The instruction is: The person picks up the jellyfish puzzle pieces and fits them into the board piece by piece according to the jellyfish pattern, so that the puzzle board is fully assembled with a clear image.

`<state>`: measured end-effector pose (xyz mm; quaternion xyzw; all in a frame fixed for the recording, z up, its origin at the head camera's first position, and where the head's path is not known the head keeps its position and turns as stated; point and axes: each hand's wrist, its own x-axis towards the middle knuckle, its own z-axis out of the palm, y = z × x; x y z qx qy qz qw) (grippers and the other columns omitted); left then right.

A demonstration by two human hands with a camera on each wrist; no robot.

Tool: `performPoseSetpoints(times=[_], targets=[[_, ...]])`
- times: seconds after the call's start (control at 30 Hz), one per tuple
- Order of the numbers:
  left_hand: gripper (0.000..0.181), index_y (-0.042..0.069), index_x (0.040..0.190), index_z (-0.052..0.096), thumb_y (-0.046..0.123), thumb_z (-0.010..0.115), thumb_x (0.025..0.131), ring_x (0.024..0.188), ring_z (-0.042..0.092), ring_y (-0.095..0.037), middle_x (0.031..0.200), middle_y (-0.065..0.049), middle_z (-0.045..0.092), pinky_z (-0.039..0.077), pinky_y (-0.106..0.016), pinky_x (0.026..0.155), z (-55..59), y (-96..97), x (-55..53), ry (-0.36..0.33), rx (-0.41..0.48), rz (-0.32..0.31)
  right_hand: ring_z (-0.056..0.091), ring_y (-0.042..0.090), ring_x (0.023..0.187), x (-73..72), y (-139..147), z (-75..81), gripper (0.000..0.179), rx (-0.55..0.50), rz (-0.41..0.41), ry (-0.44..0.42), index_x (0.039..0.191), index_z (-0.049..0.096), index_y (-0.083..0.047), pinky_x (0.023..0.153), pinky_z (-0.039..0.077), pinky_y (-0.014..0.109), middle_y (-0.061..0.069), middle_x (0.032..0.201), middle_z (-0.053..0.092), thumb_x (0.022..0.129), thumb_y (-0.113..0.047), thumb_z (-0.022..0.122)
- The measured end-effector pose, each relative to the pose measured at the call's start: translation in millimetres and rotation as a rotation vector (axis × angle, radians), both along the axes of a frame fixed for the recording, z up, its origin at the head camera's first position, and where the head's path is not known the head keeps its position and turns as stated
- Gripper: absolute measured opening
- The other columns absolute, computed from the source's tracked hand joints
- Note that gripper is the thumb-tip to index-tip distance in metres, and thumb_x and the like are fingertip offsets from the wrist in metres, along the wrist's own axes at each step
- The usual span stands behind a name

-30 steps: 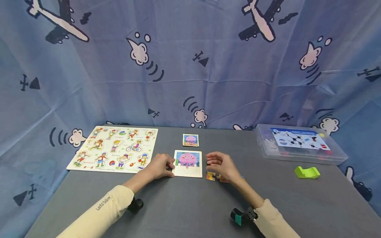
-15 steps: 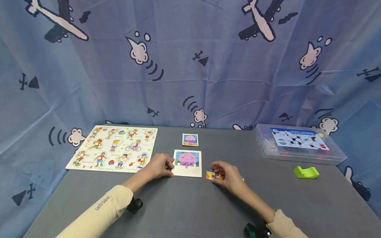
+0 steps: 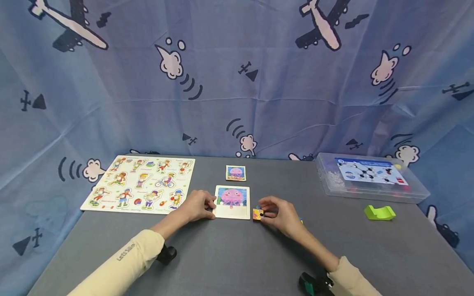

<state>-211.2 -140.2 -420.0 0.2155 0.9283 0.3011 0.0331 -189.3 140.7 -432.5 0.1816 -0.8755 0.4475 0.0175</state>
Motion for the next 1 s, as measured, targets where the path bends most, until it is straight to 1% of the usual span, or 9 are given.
performPoseSetpoints(times=[0.13, 0.2, 0.33, 0.5, 0.63, 0.73, 0.87, 1.0], targets=[[0.02, 0.004, 0.078, 0.073, 0.006, 0.087, 0.065, 0.089, 0.065, -0.021, 0.11, -0.016, 0.069, 0.049, -0.022, 0.068, -0.8, -0.7, -0.5, -0.002, 0.0, 0.001, 0.066, 0.026, 0.091, -2.4, -2.2, 0.7, 0.04, -0.012, -0.015, -0.084, 0.108, 0.065, 0.002, 0.072, 0.055, 0.029, 0.013, 0.102, 0.067, 0.071, 0.012, 0.077], [0.02, 0.004, 0.078, 0.073, 0.006, 0.087, 0.065, 0.089, 0.065, -0.021, 0.109, -0.016, 0.069, 0.049, -0.022, 0.068, -1.3, -0.9, -0.6, 0.0, 0.003, 0.0, 0.066, 0.026, 0.091, -4.7, -2.0, -0.1, 0.039, -0.01, -0.024, -0.104, 0.107, 0.066, 0.002, 0.071, 0.055, 0.029, 0.013, 0.101, 0.067, 0.071, 0.013, 0.076], [0.019, 0.004, 0.077, 0.072, 0.006, 0.087, 0.065, 0.09, 0.066, -0.023, 0.109, -0.015, 0.069, 0.049, -0.022, 0.069, -2.5, -1.3, -1.0, -0.001, 0.01, 0.005, 0.066, 0.028, 0.092, -13.6, 2.4, -2.6, 0.037, 0.001, -0.03, -0.096, 0.105, 0.066, 0.003, 0.072, 0.055, 0.03, 0.015, 0.101, 0.068, 0.071, 0.014, 0.076], [0.019, 0.004, 0.077, 0.073, 0.005, 0.087, 0.064, 0.091, 0.066, -0.022, 0.109, -0.015, 0.069, 0.049, -0.021, 0.069, -4.7, -1.2, -2.8, 0.005, 0.022, -0.002, 0.066, 0.034, 0.094, -28.5, 12.7, -5.7, 0.036, -0.037, -0.026, -0.102, 0.106, 0.064, 0.008, 0.075, 0.054, 0.03, 0.021, 0.101, 0.067, 0.071, 0.016, 0.074], [0.02, 0.004, 0.077, 0.073, 0.005, 0.087, 0.063, 0.089, 0.065, -0.02, 0.108, -0.016, 0.069, 0.047, -0.02, 0.067, -6.4, -1.5, -3.4, 0.015, 0.03, -0.012, 0.065, 0.036, 0.096, -37.1, 19.5, -6.8, 0.036, -0.057, -0.007, -0.12, 0.107, 0.062, 0.011, 0.078, 0.054, 0.03, 0.025, 0.102, 0.065, 0.073, 0.014, 0.074], [0.02, 0.004, 0.076, 0.073, 0.006, 0.088, 0.063, 0.085, 0.064, -0.018, 0.108, -0.016, 0.069, 0.046, -0.02, 0.066, -5.6, -2.1, -2.9, 0.028, 0.025, -0.024, 0.066, 0.034, 0.093, -39.5, 21.7, -5.3, 0.035, -0.013, -0.017, -0.131, 0.106, 0.064, 0.011, 0.077, 0.054, 0.031, 0.024, 0.101, 0.066, 0.074, 0.008, 0.076], [0.02, 0.004, 0.076, 0.072, 0.006, 0.088, 0.063, 0.081, 0.062, -0.014, 0.108, -0.016, 0.069, 0.045, -0.02, 0.066, -3.0, -2.5, -1.7, 0.026, 0.017, -0.013, 0.067, 0.029, 0.089, -41.3, 23.7, -5.1, 0.032, 0.074, -0.016, -0.135, 0.105, 0.068, 0.007, 0.075, 0.054, 0.033, 0.022, 0.102, 0.067, 0.075, -0.001, 0.078], [0.02, 0.004, 0.076, 0.072, 0.006, 0.088, 0.064, 0.083, 0.063, -0.016, 0.108, -0.015, 0.069, 0.046, -0.02, 0.066, -3.3, -1.5, -1.6, 0.014, 0.016, -0.005, 0.067, 0.028, 0.088, -42.9, 27.3, -6.9, 0.028, 0.085, 0.025, -0.113, 0.103, 0.07, 0.006, 0.075, 0.054, 0.033, 0.02, 0.101, 0.068, 0.077, -0.002, 0.077]])
